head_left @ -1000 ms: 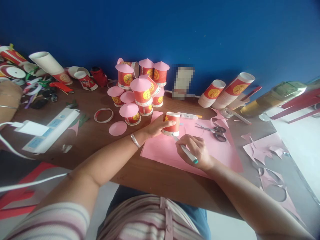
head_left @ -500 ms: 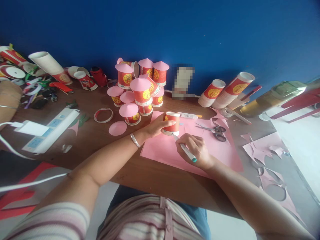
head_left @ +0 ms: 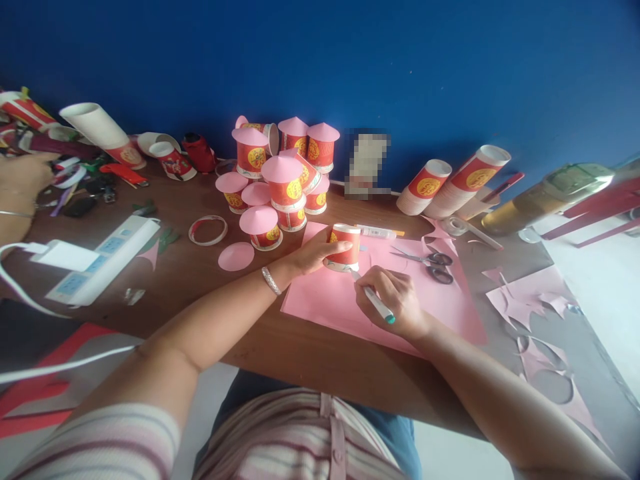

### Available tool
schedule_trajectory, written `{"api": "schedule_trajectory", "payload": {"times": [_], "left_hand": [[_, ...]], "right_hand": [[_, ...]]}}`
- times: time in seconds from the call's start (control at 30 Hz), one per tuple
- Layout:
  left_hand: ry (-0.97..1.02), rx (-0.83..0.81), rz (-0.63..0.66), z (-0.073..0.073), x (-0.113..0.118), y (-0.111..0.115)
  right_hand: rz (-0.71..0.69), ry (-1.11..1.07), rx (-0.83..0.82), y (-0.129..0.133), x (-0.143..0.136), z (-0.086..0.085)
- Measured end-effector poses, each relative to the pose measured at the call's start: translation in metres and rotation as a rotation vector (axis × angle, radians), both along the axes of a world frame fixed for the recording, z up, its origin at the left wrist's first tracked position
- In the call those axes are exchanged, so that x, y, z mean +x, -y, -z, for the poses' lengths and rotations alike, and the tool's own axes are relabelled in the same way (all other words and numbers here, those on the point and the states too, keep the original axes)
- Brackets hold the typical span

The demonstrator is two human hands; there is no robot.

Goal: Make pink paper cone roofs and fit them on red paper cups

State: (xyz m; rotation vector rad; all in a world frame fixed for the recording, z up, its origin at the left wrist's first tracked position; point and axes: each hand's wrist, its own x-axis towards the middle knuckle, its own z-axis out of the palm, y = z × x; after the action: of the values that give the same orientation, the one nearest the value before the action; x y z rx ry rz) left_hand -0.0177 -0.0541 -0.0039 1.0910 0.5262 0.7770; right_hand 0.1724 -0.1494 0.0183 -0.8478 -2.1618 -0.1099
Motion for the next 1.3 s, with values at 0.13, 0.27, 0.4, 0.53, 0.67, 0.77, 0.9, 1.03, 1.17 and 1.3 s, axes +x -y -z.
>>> {"api": "schedule_trajectory", "payload": {"times": [0.13, 0.27, 0.4, 0.53, 0.67, 0.77, 0.9, 1.03, 1.17, 1.3], "left_hand": [[-0.004, -0.004, 0.003, -0.0013, -0.0003, 0.0007], [-0.010, 0.008, 0.011, -0.0022, -0.0003, 0.0009], [-0.009, 0.011, 0.011, -0.0005, 0.0005, 0.0000], [-0.010, 0.017, 0.012, 0.0008, 0.0004, -0.0003], [-0.007, 0.019, 0.014, 0.0006, 0.0004, -0.0002], [0.002, 0.027, 0.011, 0.0009, 0.0010, -0.0005], [0.016, 0.032, 0.004, 0.0029, 0.0013, -0.0015], [0.014, 0.032, 0.003, 0.0044, 0.0008, -0.0022], [0.007, 0.023, 0.005, 0.0029, 0.0004, -0.0015], [-0.004, 0.036, 0.011, 0.0018, 0.0001, -0.0007]], "right_hand": [[-0.019, -0.010, 0.008, 0.0015, 0.0000, 0.0004], [-0.067, -0.014, 0.019, 0.0018, -0.0015, 0.0010], [-0.089, 0.000, 0.000, 0.0011, -0.0028, 0.0014], [-0.081, -0.002, -0.001, 0.0005, -0.0025, 0.0024], [-0.082, -0.004, 0.004, 0.0003, -0.0027, 0.0026], [-0.075, 0.005, 0.009, 0.0004, -0.0036, 0.0017], [-0.079, 0.026, 0.027, 0.0005, -0.0040, 0.0010], [-0.082, 0.019, 0.030, 0.0003, -0.0033, 0.0019], [-0.077, 0.023, 0.025, 0.0003, -0.0028, 0.0032], [-0.069, 0.034, 0.024, 0.0001, -0.0026, 0.0033]]}}
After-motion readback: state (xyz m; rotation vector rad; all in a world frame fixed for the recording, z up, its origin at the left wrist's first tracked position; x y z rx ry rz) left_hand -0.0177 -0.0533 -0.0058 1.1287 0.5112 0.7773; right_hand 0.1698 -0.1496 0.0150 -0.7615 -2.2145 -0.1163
